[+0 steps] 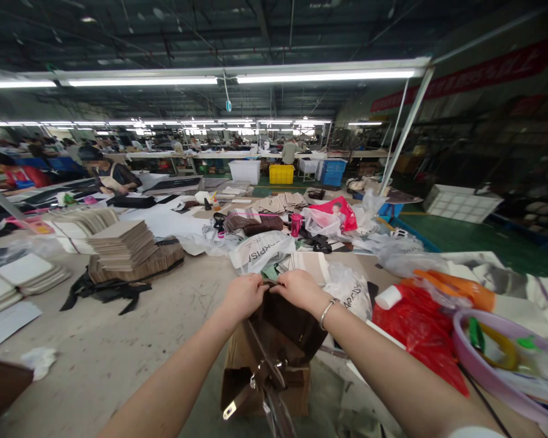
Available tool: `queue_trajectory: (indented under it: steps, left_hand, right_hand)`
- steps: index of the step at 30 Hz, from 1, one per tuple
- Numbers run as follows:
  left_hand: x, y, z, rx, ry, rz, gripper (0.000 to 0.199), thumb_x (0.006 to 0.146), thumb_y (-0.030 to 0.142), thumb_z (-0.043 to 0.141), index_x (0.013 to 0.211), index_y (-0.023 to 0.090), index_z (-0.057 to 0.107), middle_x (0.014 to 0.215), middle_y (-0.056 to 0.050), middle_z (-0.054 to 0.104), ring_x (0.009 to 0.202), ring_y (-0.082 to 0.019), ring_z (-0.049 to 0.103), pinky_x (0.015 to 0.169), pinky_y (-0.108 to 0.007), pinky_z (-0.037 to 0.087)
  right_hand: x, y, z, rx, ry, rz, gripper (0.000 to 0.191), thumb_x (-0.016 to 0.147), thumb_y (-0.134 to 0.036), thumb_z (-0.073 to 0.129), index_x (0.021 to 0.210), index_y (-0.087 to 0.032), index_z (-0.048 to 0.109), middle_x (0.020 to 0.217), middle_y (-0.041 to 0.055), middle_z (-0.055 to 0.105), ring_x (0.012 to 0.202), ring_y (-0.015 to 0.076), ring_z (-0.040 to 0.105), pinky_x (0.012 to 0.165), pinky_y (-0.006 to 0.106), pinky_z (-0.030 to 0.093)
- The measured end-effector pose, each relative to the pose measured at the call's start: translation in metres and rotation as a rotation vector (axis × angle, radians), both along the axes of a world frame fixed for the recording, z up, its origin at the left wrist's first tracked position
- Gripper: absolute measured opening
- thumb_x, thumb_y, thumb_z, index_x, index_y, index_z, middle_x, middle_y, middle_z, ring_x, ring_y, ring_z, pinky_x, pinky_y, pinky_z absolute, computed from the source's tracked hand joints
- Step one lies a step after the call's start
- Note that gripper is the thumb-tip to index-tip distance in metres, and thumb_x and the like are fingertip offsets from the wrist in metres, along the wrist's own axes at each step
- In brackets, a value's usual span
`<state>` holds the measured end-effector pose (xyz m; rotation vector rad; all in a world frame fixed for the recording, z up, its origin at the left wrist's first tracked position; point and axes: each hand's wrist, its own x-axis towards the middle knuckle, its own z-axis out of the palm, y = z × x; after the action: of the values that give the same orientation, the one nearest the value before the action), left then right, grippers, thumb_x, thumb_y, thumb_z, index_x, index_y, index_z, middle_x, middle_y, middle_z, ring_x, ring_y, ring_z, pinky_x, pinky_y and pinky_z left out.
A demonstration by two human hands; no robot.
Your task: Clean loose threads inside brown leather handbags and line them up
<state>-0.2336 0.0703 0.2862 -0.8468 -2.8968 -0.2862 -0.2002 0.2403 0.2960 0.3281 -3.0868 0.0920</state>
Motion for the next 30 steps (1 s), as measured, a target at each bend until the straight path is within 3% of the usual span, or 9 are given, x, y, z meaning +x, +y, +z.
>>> queue_trajectory:
  steps: [7,11,13,16,18,20,23,26,30]
  left_hand:
    - [-0.002,0.001,-0.002,0.005,-0.013,0.020,0.026,0.085,0.037,0.045,0.078,0.020,0.064,0.084,-0.006,0.067,0.079,-0.020,0.061,0.071,-0.029,0.044]
    - [-0.002,0.001,-0.002,-0.002,0.013,0.034,0.026,0.085,0.035,0.044,0.078,0.019,0.063,0.084,-0.006,0.067,0.079,-0.020,0.061,0.069,-0.029,0.044]
    - [-0.001,0.002,-0.001,-0.001,0.014,0.037,0.026,0.085,0.036,0.045,0.078,0.019,0.063,0.085,-0.006,0.067,0.079,-0.020,0.062,0.069,-0.028,0.044]
    - [0.001,0.004,0.000,0.008,0.007,0.041,0.026,0.085,0.037,0.045,0.078,0.019,0.063,0.086,-0.006,0.067,0.080,-0.019,0.062,0.069,-0.028,0.044]
    - [0.000,0.004,0.000,0.018,0.010,0.039,0.025,0.085,0.036,0.046,0.078,0.019,0.063,0.085,-0.006,0.067,0.079,-0.019,0.062,0.068,-0.028,0.044]
    - [-0.002,0.003,-0.001,0.034,0.004,0.030,0.022,0.083,0.033,0.048,0.076,0.019,0.063,0.083,-0.005,0.067,0.078,-0.019,0.062,0.068,-0.028,0.044]
    - [-0.006,-0.006,-0.002,0.116,-0.043,-0.036,0.016,0.080,0.029,0.053,0.072,0.019,0.063,0.083,-0.003,0.067,0.079,-0.017,0.062,0.071,-0.027,0.045]
    - [-0.004,-0.019,-0.003,0.277,-0.091,-0.184,0.011,0.075,0.031,0.062,0.074,0.020,0.062,0.103,-0.003,0.066,0.093,-0.017,0.061,0.084,-0.028,0.046]
    - [0.004,-0.030,-0.001,0.374,-0.120,-0.272,0.028,0.072,0.031,0.066,0.097,0.021,0.058,0.123,-0.005,0.058,0.110,-0.020,0.055,0.094,-0.031,0.043]
  right_hand:
    - [0.000,-0.005,-0.005,0.004,0.059,0.018,0.040,0.092,-0.045,0.041,0.087,-0.018,0.070,0.089,0.0111,0.069,0.087,0.0235,0.062,0.076,0.028,0.042]
    - [0.000,0.000,-0.005,-0.027,0.016,0.007,0.048,0.093,-0.052,0.035,0.087,-0.018,0.070,0.088,0.0114,0.069,0.087,0.0244,0.063,0.074,0.029,0.043]
    - [0.000,0.006,-0.003,-0.096,-0.032,0.049,0.048,0.090,-0.058,0.038,0.093,-0.021,0.069,0.089,0.0086,0.070,0.086,0.0235,0.063,0.072,0.028,0.043]
    - [-0.001,0.012,0.000,-0.237,-0.056,0.149,0.054,0.077,-0.063,0.056,0.117,-0.026,0.060,0.098,0.0047,0.069,0.088,0.0215,0.063,0.072,0.025,0.043]
    - [-0.004,0.013,0.003,-0.280,-0.038,0.191,0.060,0.074,-0.059,0.062,0.124,-0.026,0.055,0.103,0.0045,0.068,0.090,0.0208,0.062,0.073,0.024,0.043]
    - [-0.008,0.011,0.004,-0.261,-0.025,0.216,0.046,0.081,-0.048,0.060,0.121,-0.026,0.058,0.104,0.0040,0.068,0.092,0.0199,0.062,0.075,0.024,0.042]
    - [-0.014,0.005,0.004,-0.210,-0.021,0.254,0.027,0.088,-0.035,0.052,0.112,-0.029,0.064,0.102,0.0020,0.069,0.092,0.0180,0.061,0.075,0.023,0.040]
    - [-0.017,0.002,0.003,-0.168,0.002,0.260,0.027,0.089,-0.032,0.050,0.111,-0.030,0.064,0.100,0.0013,0.069,0.091,0.0179,0.061,0.075,0.024,0.040]
    - [-0.016,0.001,0.004,-0.117,0.025,0.185,0.027,0.090,-0.034,0.047,0.108,-0.028,0.066,0.097,0.0036,0.070,0.091,0.0196,0.061,0.075,0.025,0.041]
